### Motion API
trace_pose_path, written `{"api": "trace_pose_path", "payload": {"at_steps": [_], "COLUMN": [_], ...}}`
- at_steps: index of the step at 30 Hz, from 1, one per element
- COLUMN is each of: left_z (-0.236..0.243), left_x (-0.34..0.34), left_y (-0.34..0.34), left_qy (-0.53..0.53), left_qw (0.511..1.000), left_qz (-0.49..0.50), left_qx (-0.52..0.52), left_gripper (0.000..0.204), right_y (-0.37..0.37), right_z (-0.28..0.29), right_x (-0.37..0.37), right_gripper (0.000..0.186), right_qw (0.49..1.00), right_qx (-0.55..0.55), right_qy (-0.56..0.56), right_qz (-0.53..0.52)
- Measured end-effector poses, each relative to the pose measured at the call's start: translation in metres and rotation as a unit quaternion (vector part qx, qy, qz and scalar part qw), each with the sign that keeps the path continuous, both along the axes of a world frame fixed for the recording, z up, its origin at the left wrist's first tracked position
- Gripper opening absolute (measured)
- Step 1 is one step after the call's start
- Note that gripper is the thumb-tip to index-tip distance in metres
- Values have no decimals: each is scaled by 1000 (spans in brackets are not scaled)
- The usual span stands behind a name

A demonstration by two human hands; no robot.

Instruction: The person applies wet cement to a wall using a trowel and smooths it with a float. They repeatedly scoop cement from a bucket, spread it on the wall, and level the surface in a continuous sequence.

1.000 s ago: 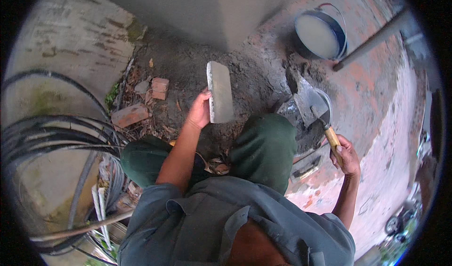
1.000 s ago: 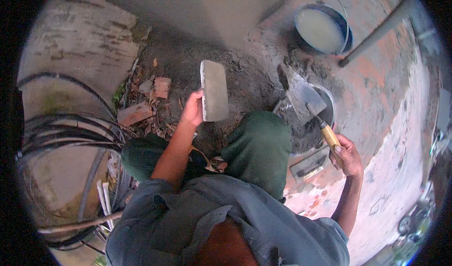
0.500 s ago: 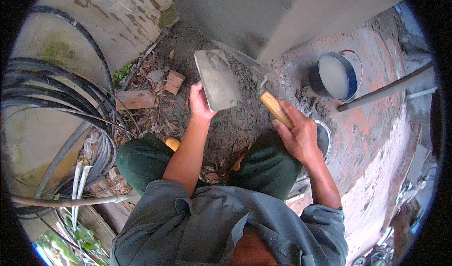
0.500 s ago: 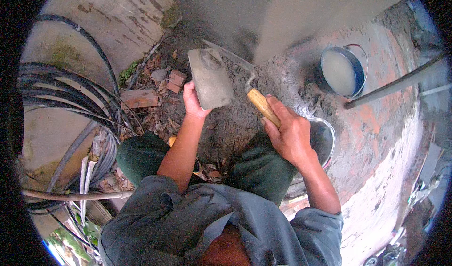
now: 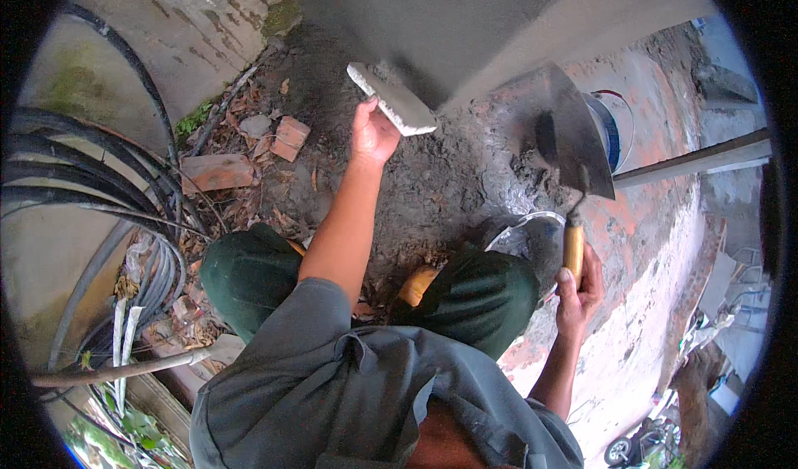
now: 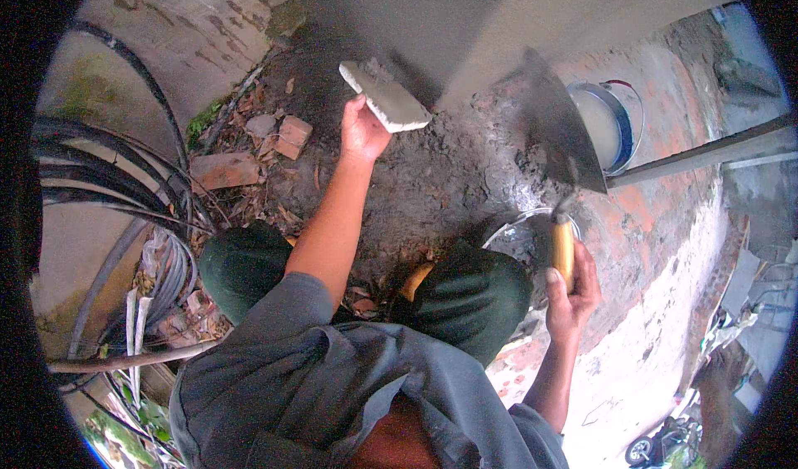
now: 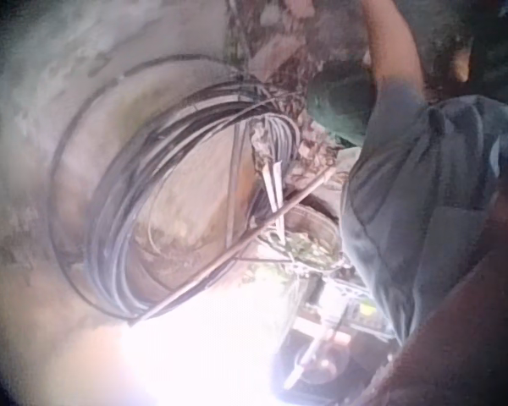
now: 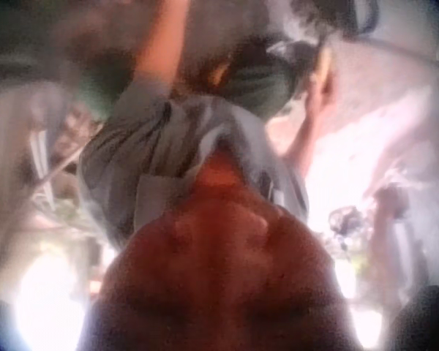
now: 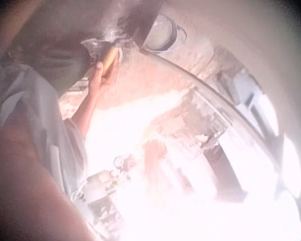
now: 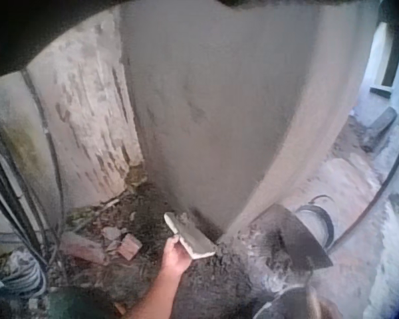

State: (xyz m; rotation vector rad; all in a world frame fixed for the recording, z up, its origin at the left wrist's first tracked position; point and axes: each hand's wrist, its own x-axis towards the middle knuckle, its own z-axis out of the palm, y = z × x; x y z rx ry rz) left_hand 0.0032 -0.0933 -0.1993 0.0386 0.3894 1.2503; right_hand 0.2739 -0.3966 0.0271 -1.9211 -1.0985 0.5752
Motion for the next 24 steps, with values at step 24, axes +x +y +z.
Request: {"api": "trace_pose_path", "payload": {"at_steps": [24], "left_z": [181], "left_x": [-20], "left_y": [158], "left_qy": [339], "left_qw": [938], "left_qz": [69], "left_qx": [33], "left_gripper": [38], "right_y": [-36], "right_z": [-43], "right_x": [31], "right_gripper": [48], "right_qw": [985], "right_qx": [-10], "right_qy": [122], "right_qz": [-123]}}
